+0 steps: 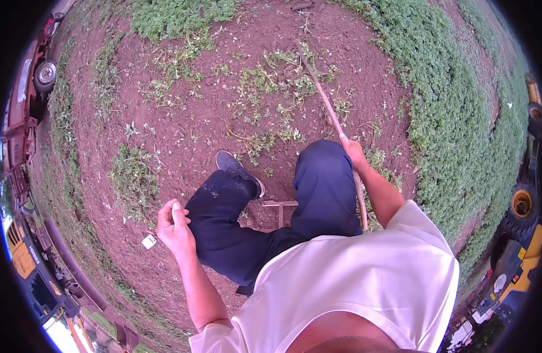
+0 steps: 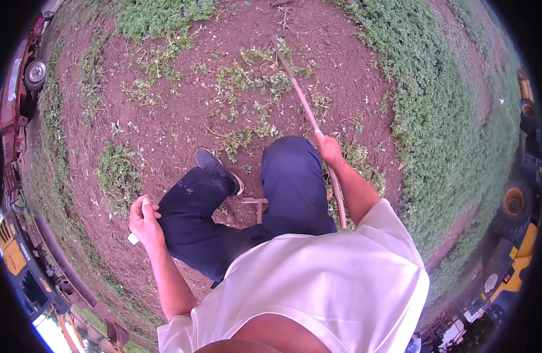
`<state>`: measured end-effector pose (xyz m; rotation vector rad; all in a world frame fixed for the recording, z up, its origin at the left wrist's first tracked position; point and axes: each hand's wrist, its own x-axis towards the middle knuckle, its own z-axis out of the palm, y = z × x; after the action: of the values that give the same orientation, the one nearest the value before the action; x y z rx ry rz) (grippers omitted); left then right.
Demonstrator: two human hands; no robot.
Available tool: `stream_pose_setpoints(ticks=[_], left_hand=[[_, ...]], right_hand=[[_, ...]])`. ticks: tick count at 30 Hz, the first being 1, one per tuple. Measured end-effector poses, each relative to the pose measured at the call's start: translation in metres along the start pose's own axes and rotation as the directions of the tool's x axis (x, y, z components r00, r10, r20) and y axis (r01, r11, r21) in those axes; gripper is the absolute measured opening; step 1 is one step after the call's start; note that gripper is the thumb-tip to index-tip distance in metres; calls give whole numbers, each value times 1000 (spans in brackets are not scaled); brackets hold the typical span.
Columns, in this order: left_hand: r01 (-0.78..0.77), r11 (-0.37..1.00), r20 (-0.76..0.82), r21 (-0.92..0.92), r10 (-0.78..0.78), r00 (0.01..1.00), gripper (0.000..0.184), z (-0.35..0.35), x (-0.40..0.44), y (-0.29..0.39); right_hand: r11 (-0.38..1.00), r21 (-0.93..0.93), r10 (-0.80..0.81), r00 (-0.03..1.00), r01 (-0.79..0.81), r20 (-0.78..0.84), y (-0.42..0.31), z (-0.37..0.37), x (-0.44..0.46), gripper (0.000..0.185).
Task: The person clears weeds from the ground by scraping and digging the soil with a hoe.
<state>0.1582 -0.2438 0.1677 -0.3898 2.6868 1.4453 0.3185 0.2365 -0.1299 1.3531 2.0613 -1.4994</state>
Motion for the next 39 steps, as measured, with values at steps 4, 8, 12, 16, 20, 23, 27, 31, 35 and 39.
stream_pose_setpoints(ticks=[4,8,12,16,20,23,27,31,35,39], left_hand=[[-15,1000,14,19,14,1000,22,2,-2,4],[-45,998,19,47,44,999,23,4,-1,0],[-68,995,29,76,66,997,22,6,-1,3],[-63,996,-5,69,63,998,22,4,-2,-3],[-15,995,-33,97,18,999,22,-6,-1,-6],[34,993,-74,112,-25,997,20,-8,0,-8],[42,990,-74,136,-32,997,19,-4,6,-3],[25,994,-4,111,-25,1000,20,1,9,-2],[5,997,24,76,-7,1000,21,3,10,1],[25,997,20,80,-27,999,21,2,10,2]], right_hand=[[974,151,174,984,-168,-27,105,-8,-118,62],[987,-74,137,987,-143,-84,91,-33,-180,60],[988,-30,152,985,-155,-79,59,-28,-141,63],[990,-124,64,996,-71,-56,34,-32,-86,65],[965,-233,121,992,-125,-29,63,-41,-102,67],[947,-285,136,989,-145,-51,54,-41,-119,71],[953,-284,93,994,-105,-58,39,-5,-39,73],[990,-119,65,993,-77,-99,-16,33,35,71],[983,-184,-57,982,23,-178,-55,34,95,70],[979,-198,4,981,-43,-192,-45,17,95,71]])
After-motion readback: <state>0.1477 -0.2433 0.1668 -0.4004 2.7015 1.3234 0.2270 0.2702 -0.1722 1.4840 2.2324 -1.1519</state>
